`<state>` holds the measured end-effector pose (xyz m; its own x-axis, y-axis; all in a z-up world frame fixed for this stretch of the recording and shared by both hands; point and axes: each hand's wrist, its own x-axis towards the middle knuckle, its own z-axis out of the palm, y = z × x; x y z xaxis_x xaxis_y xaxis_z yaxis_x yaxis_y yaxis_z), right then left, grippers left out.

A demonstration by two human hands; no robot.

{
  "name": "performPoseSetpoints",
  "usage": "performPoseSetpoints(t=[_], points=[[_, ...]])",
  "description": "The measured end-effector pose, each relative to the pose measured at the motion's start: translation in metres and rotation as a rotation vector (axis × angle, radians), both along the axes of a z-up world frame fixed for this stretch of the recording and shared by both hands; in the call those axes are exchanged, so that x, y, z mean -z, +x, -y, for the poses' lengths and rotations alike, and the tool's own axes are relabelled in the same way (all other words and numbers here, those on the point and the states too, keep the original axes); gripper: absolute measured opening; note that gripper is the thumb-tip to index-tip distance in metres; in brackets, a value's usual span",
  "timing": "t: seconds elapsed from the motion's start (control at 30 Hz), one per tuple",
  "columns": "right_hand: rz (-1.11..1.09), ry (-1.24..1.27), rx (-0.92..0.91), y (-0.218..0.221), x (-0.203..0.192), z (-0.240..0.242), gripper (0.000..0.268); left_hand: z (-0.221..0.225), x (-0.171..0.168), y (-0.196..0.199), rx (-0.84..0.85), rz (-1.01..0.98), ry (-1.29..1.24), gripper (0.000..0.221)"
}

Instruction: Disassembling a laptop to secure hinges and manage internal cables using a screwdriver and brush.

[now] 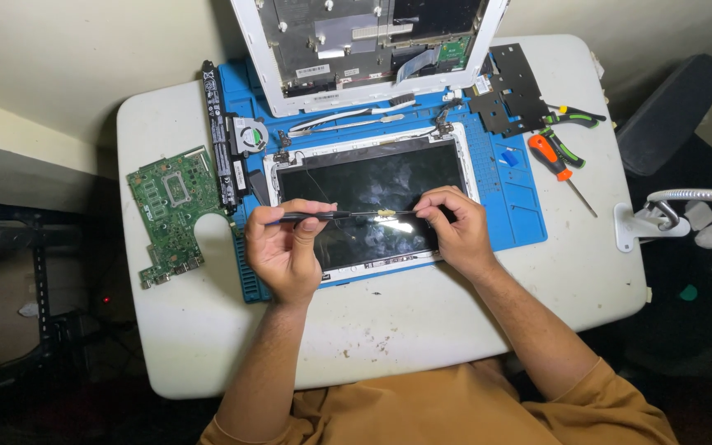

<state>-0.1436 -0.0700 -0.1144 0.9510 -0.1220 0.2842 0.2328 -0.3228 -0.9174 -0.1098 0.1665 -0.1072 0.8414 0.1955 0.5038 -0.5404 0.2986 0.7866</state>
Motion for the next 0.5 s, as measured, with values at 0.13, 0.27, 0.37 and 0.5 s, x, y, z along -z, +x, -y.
performPoseSetpoints(t=[0.13, 0.27, 0.37, 0.5], points=[[-0.012, -0.021, 0.007, 0.0, 0.001, 0.0, 0.017, -0.001, -0.004, 0.0, 0.05, 0.062, 0.04, 0.026], [-0.045, -0.056, -0.017, -0.002, 0.003, 0.002, 0.018, -0.001, -0.011, 0.001, 0.128, 0.084, 0.055, 0.021], [-0.059, -0.065, -0.026, -0.001, 0.001, 0.001, 0.016, 0.0, -0.017, 0.001, 0.14, 0.094, 0.087, 0.02], [-0.049, -0.088, -0.046, -0.002, -0.009, 0.001, 0.014, 0.003, -0.036, 0.008, 0.182, 0.128, 0.126, 0.021]])
